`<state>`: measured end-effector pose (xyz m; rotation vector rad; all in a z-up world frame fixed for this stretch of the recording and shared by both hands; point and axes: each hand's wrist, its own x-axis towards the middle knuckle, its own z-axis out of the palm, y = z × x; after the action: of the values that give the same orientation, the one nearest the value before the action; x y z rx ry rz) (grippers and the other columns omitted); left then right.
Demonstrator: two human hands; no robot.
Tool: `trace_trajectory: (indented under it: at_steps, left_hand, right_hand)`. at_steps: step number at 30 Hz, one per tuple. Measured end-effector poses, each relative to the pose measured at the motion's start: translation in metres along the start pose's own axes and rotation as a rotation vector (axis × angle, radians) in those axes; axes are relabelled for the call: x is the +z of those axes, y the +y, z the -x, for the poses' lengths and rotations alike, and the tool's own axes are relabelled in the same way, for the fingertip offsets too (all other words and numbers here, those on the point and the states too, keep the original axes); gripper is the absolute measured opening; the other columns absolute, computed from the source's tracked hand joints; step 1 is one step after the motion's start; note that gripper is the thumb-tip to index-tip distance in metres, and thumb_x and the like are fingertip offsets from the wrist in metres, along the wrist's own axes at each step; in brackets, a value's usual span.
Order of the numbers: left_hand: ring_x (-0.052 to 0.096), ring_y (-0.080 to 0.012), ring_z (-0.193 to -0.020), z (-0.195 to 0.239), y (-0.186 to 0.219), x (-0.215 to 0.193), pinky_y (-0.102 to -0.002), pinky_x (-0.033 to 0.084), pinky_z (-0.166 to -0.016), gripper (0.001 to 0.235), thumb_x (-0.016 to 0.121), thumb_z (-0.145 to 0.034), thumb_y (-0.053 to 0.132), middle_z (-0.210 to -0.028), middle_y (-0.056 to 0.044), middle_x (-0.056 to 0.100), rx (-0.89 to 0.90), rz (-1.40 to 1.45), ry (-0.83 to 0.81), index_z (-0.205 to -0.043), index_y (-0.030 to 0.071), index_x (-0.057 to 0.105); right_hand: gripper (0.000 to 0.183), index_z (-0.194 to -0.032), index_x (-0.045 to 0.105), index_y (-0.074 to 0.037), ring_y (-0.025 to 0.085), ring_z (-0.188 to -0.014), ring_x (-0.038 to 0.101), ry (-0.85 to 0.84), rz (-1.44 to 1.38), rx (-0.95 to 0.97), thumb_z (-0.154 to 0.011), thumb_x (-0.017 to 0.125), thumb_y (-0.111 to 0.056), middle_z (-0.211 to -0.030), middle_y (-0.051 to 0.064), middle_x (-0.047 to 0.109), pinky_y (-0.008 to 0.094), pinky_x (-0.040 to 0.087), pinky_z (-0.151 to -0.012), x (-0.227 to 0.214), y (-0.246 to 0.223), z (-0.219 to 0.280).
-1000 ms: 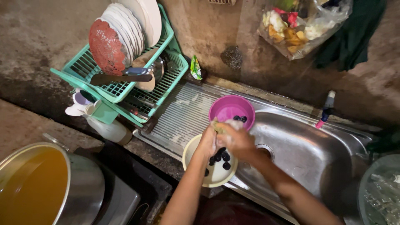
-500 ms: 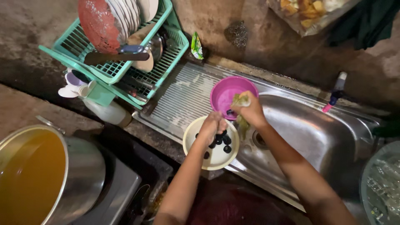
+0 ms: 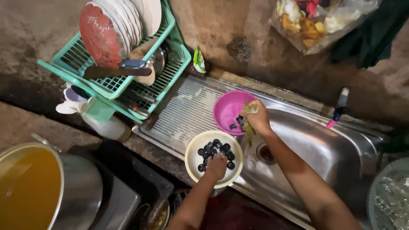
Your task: The person washes dark round fruits in a white bowl using a green leaf, then transfers them one by one into a pink bowl. The person repeatedly rinses the leaf and continues the process over the sink.
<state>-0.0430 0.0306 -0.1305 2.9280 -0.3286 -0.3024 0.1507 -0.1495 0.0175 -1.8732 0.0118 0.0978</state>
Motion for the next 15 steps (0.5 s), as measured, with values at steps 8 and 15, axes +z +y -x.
trace_trajectory:
  at_steps: [8,15]
  left_hand:
    - [0.056,-0.0314,-0.109,-0.008,-0.011,0.028,-0.049,0.045,-0.086,0.02,0.056,-0.093,0.013,-0.112,-0.01,0.068,-0.013,-0.202,0.007,-0.098,0.008,0.074]
    - [0.061,-0.0339,-0.094,-0.004,-0.022,0.018,-0.051,0.047,-0.082,0.02,0.06,-0.093,0.019,-0.09,-0.011,0.071,-0.069,0.009,0.156,-0.083,0.01,0.075]
  right_hand:
    - [0.038,-0.114,0.058,-0.006,0.023,-0.09,0.069,-0.022,-0.505,0.269,-0.082,0.077,-0.006,-0.104,0.013,0.069,0.037,0.06,-0.073,-0.018,-0.012,0.003]
    - [0.034,-0.119,0.057,-0.006,0.022,-0.093,0.07,-0.094,-0.696,0.416,-0.088,0.07,-0.008,-0.106,0.011,0.068,0.037,0.061,-0.078,-0.053,-0.001,0.024]
